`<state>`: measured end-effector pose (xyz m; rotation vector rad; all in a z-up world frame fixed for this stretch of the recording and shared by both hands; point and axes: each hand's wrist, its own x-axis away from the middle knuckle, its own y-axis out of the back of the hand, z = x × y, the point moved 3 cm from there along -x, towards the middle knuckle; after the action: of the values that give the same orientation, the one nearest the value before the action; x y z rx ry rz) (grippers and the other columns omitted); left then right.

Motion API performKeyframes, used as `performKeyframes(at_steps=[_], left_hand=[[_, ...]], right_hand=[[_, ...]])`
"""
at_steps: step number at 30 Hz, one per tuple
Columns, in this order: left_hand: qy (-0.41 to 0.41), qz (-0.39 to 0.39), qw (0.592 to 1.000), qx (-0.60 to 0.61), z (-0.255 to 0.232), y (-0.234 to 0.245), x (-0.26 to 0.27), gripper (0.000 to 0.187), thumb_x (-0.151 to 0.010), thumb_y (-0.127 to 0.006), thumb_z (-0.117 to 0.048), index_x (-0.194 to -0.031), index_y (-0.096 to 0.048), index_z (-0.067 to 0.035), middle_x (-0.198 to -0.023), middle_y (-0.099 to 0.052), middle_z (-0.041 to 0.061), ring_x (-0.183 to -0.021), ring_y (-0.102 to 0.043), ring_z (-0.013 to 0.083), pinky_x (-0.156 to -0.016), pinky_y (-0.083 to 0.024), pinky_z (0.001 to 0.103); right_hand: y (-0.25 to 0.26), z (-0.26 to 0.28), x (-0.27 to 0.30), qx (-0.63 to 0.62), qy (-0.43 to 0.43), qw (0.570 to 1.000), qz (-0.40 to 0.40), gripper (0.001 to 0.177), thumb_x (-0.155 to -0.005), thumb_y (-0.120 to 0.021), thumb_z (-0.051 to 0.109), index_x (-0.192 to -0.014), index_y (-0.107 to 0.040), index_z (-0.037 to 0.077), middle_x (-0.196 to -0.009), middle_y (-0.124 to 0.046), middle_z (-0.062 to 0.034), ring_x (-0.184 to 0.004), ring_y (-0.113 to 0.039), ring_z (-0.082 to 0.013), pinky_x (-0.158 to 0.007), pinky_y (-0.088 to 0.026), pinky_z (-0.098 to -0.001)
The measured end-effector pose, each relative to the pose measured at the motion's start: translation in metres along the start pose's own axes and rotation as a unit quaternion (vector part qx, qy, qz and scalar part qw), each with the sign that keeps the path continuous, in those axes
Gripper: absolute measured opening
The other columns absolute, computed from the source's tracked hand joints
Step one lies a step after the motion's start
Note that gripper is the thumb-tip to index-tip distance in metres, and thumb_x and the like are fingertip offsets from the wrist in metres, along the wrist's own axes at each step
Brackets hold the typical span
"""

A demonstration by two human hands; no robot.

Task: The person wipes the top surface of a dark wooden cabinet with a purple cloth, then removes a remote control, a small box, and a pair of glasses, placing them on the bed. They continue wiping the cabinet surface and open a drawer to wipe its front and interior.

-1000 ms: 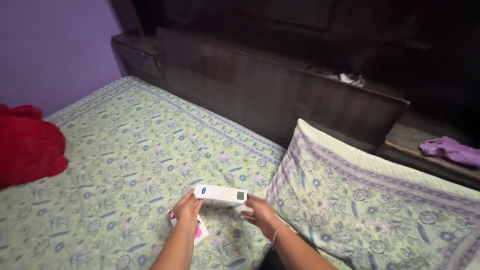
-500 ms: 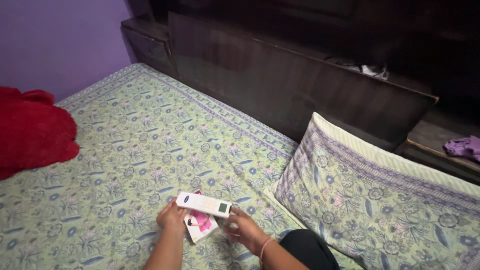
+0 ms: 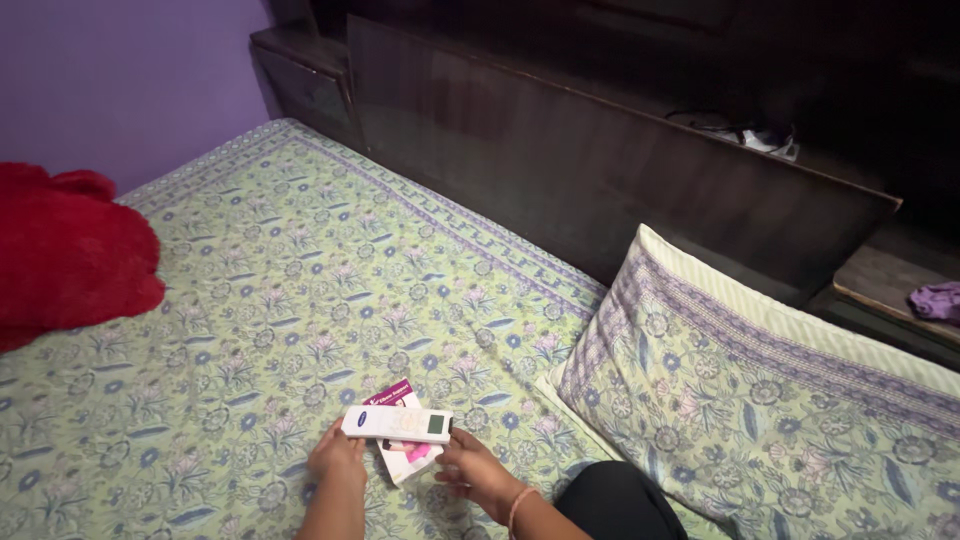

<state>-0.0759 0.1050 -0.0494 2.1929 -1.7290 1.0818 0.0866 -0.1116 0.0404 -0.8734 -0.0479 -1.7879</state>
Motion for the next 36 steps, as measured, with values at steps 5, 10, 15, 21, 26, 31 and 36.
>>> performKeyframes(at_steps=[5, 10, 15, 21, 26, 31, 36], left_hand=[[-0.012, -0.02, 1.0, 0.009, 0.006, 0.008, 0.005, 0.028, -0.101, -0.055, 0.0, -0.127, -0.065, 0.0, -0.123, -0.069, 0.017, -0.106, -0.069, 0.0297, -0.094, -0.056, 0.044], [-0.167, -0.061, 0.967, -0.185, 0.001, -0.004, 0.013, 0.03, -0.098, -0.063, -0.008, -0.126, -0.07, 0.001, -0.125, -0.072, 0.022, -0.104, -0.072, 0.0348, -0.086, -0.055, 0.043], [-0.425, -0.263, 0.727, -0.471, -0.013, -0.046, 0.036, 0.031, -0.097, -0.069, -0.02, -0.125, -0.079, -0.013, -0.14, -0.056, 0.037, -0.114, -0.06, 0.0506, -0.097, -0.05, 0.053], [-0.526, -0.044, 0.763, -0.373, 0.007, -0.176, 0.1, 0.038, -0.094, -0.058, -0.011, -0.129, -0.073, -0.013, -0.149, -0.054, 0.028, -0.13, -0.055, 0.0428, -0.108, -0.045, 0.047], [-0.577, 0.121, 0.746, -0.308, 0.007, -0.305, 0.215, 0.037, -0.094, -0.058, -0.008, -0.128, -0.072, -0.01, -0.142, -0.06, 0.023, -0.131, -0.055, 0.0408, -0.109, -0.044, 0.046], [-0.51, 0.268, 0.787, -0.222, -0.008, -0.401, 0.342, 0.033, -0.099, -0.061, -0.022, -0.127, -0.071, -0.01, -0.14, -0.062, 0.02, -0.125, -0.062, 0.0364, -0.104, -0.05, 0.041], [-0.509, 0.342, 0.752, -0.241, -0.009, -0.462, 0.432, 0.035, -0.095, -0.063, -0.024, -0.127, -0.071, -0.01, -0.139, -0.064, 0.017, -0.128, -0.061, 0.0348, -0.105, -0.047, 0.041]], right_hand=[[0.0, -0.002, 0.0, 0.001, -0.02, 1.0, 0.001, 0.072, -0.091, -0.063, 0.02, -0.158, -0.036, 0.026, -0.122, -0.064, 0.0011, -0.099, -0.064, -0.0156, -0.087, -0.054, -0.034], [0.006, 0.009, 0.005, 0.016, -0.015, 1.0, -0.021, 0.079, -0.089, -0.065, 0.024, -0.159, -0.029, 0.025, -0.14, -0.061, 0.0028, -0.104, -0.065, -0.0154, -0.088, -0.052, -0.0351], [0.032, 0.029, 0.008, 0.09, 0.024, 0.995, -0.033, 0.085, -0.091, -0.066, 0.024, -0.163, -0.021, 0.018, -0.157, -0.041, 0.0121, -0.111, -0.066, -0.017, -0.093, -0.053, -0.0384], [0.114, 0.108, 0.011, 0.118, 0.114, 0.982, -0.096, 0.071, -0.091, -0.064, 0.032, -0.156, -0.04, 0.017, -0.145, -0.062, -0.0113, -0.114, -0.067, -0.018, -0.09, -0.054, -0.0383], [0.179, 0.218, 0.069, 0.083, 0.217, 0.957, -0.174, 0.06, -0.095, -0.06, 0.032, -0.151, -0.047, 0.014, -0.143, -0.062, -0.0036, -0.11, -0.07, -0.0169, -0.087, -0.054, -0.036], [0.226, 0.308, 0.152, 0.065, 0.294, 0.924, -0.237, 0.057, -0.095, -0.061, 0.026, -0.149, -0.048, 0.012, -0.137, -0.063, -0.0047, -0.105, -0.069, -0.0179, -0.085, -0.054, -0.0323], [0.281, 0.363, 0.207, 0.061, 0.35, 0.891, -0.283, 0.053, -0.095, -0.062, 0.025, -0.145, -0.052, 0.008, -0.13, -0.066, -0.0064, -0.104, -0.071, -0.0173, -0.085, -0.055, -0.0315]])
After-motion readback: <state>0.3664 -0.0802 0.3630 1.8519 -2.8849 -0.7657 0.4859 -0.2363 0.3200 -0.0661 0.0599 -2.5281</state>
